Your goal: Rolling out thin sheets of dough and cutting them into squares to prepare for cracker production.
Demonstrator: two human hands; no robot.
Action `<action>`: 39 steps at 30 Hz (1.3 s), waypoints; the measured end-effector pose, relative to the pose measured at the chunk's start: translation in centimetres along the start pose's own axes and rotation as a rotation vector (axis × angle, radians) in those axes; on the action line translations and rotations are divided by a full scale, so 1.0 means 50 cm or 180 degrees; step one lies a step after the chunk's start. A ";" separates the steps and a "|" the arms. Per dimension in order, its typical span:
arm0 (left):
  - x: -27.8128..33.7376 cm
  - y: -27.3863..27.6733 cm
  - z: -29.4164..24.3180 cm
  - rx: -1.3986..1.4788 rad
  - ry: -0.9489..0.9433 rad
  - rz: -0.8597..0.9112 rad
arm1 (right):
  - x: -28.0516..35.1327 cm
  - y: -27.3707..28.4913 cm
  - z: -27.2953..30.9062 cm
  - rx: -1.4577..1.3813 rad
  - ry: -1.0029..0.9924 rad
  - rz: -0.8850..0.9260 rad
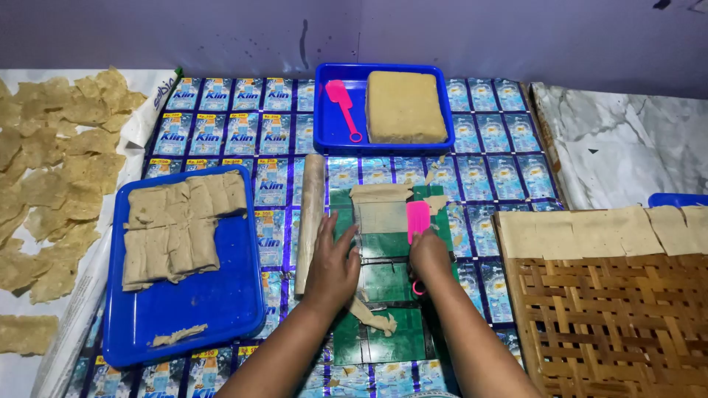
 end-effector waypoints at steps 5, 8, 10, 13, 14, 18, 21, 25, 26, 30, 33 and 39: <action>-0.013 -0.074 0.058 0.0350 0.0445 0.0084 | 0.046 0.081 0.076 -0.0071 0.0068 0.0028; -0.011 -0.135 0.106 0.0667 0.0958 0.0236 | 0.086 0.117 0.118 -0.0292 -0.0008 0.0223; -0.022 -0.159 0.126 0.0812 0.1201 0.0266 | 0.094 0.142 0.135 -0.0529 -0.0101 0.0392; -0.013 -0.211 0.175 0.1068 0.1944 0.0403 | 0.068 0.113 0.094 -0.0738 -0.0322 0.0516; 0.004 -0.248 0.211 0.1410 0.2532 0.0361 | 0.063 0.091 0.087 -0.0764 -0.0277 0.0531; 0.031 -0.350 0.269 0.2456 0.3737 0.0399 | 0.065 0.070 0.101 -0.0935 -0.0279 0.0553; 0.009 -0.308 0.185 0.2838 0.4193 0.0599 | 0.083 0.068 0.139 0.0076 0.0274 0.0447; 0.004 -0.335 0.215 0.3004 0.4368 0.0624 | 0.171 0.141 0.242 0.0728 0.0666 0.0681; 0.002 -0.330 0.214 0.2908 0.4442 0.0676 | 0.178 0.155 0.249 0.0684 0.0683 0.0684; -0.013 -0.296 0.188 0.2620 0.4384 0.0781 | 0.146 0.172 0.180 0.0243 0.0308 0.0387; 0.018 -0.370 0.307 0.2230 0.4187 0.0444 | 0.100 0.159 0.103 0.0097 0.0248 0.0066; -0.010 -0.285 0.239 0.1798 0.3456 -0.0077 | 0.171 0.161 0.174 0.0185 0.1102 -0.0326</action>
Point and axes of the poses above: each hand's wrist, its own x-axis away from the middle knuckle, its own y-axis out of the back of the hand, z = x × y, the point moved 8 cm from there along -x, towards the middle knuckle, and after that the axes turned 15 degrees about -z, right-handed, at the moved point
